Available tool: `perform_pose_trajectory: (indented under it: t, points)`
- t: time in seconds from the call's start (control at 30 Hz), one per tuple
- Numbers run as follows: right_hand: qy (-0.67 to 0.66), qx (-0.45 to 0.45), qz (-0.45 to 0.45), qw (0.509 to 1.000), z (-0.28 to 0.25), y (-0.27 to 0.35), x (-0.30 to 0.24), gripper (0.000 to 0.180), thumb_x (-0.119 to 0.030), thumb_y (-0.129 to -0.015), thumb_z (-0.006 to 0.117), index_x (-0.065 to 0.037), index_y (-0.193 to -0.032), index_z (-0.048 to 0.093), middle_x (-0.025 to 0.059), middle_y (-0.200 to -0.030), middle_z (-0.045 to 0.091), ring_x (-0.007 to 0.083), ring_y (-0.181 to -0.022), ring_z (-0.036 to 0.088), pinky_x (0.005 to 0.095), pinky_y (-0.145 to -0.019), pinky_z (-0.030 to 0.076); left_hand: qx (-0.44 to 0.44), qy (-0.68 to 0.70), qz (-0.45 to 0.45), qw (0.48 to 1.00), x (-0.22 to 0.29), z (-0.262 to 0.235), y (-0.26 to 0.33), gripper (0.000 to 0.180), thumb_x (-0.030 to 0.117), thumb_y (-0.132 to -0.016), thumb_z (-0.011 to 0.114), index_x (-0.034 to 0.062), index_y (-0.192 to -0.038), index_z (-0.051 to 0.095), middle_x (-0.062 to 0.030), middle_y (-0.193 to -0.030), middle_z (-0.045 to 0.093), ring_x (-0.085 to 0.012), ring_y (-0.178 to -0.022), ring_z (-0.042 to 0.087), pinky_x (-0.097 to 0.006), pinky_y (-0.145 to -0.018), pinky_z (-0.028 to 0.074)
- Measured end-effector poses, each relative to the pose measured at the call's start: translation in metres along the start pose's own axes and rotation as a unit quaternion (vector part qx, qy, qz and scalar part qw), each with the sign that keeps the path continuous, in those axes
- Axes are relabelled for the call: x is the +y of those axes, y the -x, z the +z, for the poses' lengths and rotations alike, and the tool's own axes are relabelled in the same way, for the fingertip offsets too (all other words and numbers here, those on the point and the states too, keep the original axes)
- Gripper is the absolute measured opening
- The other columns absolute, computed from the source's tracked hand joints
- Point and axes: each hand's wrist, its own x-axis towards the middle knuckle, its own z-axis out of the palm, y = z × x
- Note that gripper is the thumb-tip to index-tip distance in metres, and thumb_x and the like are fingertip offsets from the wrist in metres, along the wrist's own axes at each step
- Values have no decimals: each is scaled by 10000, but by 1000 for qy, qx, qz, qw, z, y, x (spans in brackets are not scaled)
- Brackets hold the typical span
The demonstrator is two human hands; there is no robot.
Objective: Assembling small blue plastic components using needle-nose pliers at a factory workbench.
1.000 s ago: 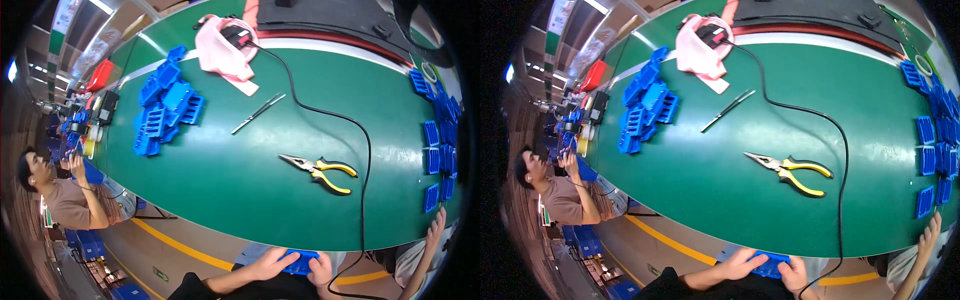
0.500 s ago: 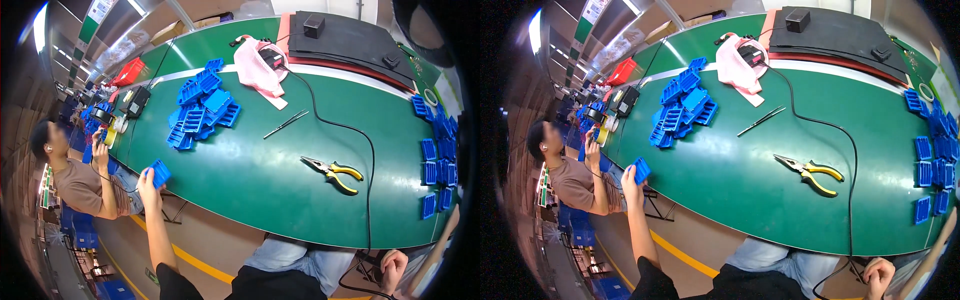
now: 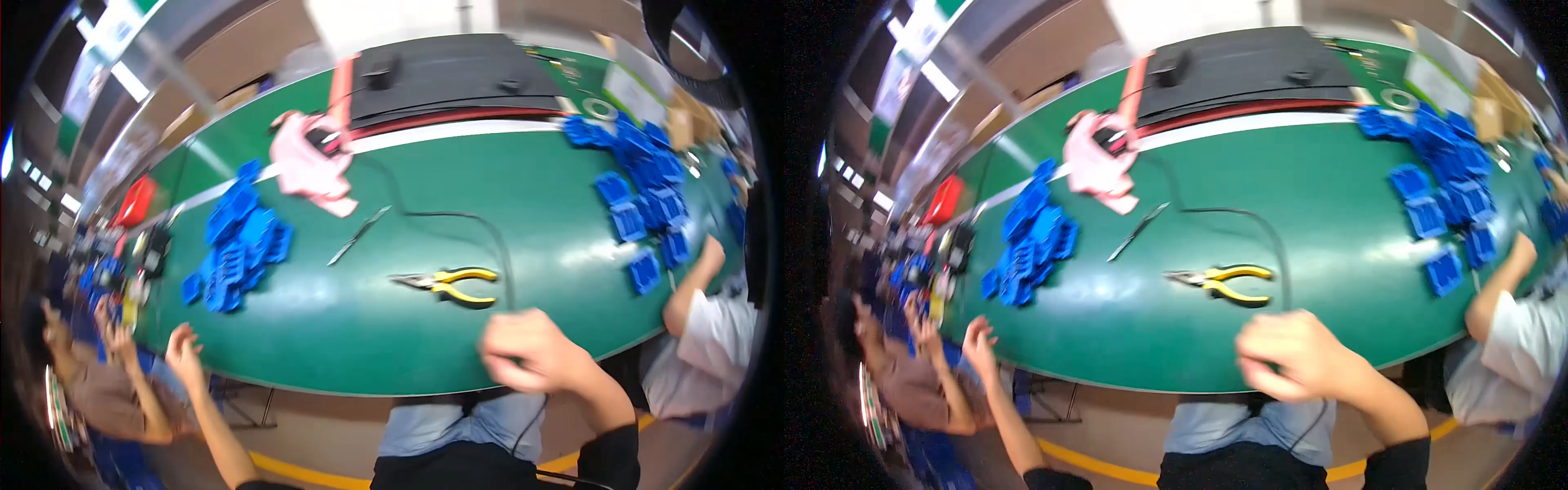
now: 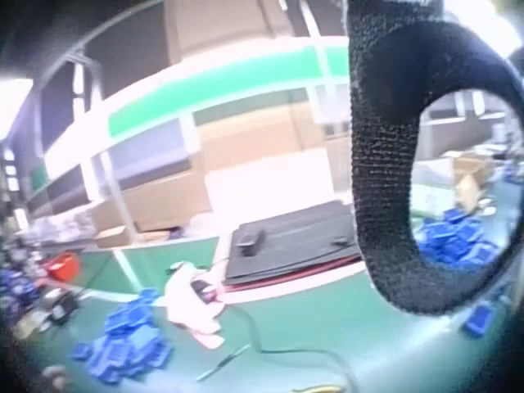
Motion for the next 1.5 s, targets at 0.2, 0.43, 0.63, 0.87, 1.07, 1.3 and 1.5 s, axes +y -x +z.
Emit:
perform_pose_trajectory:
  t: [0.2, 0.43, 0.63, 0.87, 1.07, 1.3, 1.5]
  points:
    - [345, -27, -7, 938, 13, -27, 62, 408, -381, -744, 725, -46, -892, 545, 147, -996, 545, 307, -1015, 523, 396, -832, 403, -109, 86, 106, 985, 58, 60, 28, 194, 6, -859, 361, 9, -704, 477, -118, -951, 596, -161, -783, 563, -245, -628, 462]
    - [270, -35, -31, 962, 12, -55, 100, 364, -383, -689, 762, -65, -827, 650, 97, -992, 585, 252, -1025, 531, 378, -862, 406, -353, 174, 220, 893, 253, 208, 104, 283, 189, -858, 432, -50, -771, 555, -141, -826, 589, -192, -719, 551, -295, -679, 448]
    - [293, 101, -47, 950, 32, -57, 129, 352, -362, -739, 729, -76, -917, 630, 100, -1002, 564, 264, -1041, 516, 422, -954, 387, -504, 178, 484, 693, 388, 345, 225, 261, 111, -762, 686, 6, -995, 629, -148, -941, 635, -277, -814, 626, -345, -712, 509]
    - [319, 55, -13, 946, 25, -59, 112, 370, -403, -743, 729, -97, -929, 631, 92, -1051, 558, 254, -1086, 505, 393, -940, 392, -490, 49, 577, 652, 436, 435, 327, 503, 335, -737, 750, 34, -1113, 606, -221, -1241, 480, -355, -1118, 492, -426, -862, 469]
    - [320, 54, -17, 946, 20, -52, 119, 319, -364, -769, 705, -85, -893, 615, 90, -1029, 561, 244, -1078, 510, 375, -898, 411, -547, 23, 576, 607, 433, 446, 339, 481, 260, -681, 788, 12, -1048, 600, -168, -1210, 519, -330, -1100, 510, -422, -857, 454]
    - [351, 43, -42, 935, 21, -61, 118, 296, -348, -776, 682, -79, -887, 623, 108, -993, 582, 260, -1009, 555, 367, -845, 439, -531, 238, 498, 643, 427, 410, 293, 310, 112, -681, 686, -7, -938, 558, -205, -1090, 615, -364, -907, 629, -434, -775, 504]
    - [365, 169, -123, 907, 38, -47, 158, 335, -368, -882, 494, -86, -1029, 599, 146, -1141, 545, 335, -1093, 497, 457, -882, 403, -431, 206, 521, 707, 369, 316, 171, 245, 38, -654, 752, 25, -865, 627, -149, -985, 678, -279, -871, 669, -327, -755, 523]
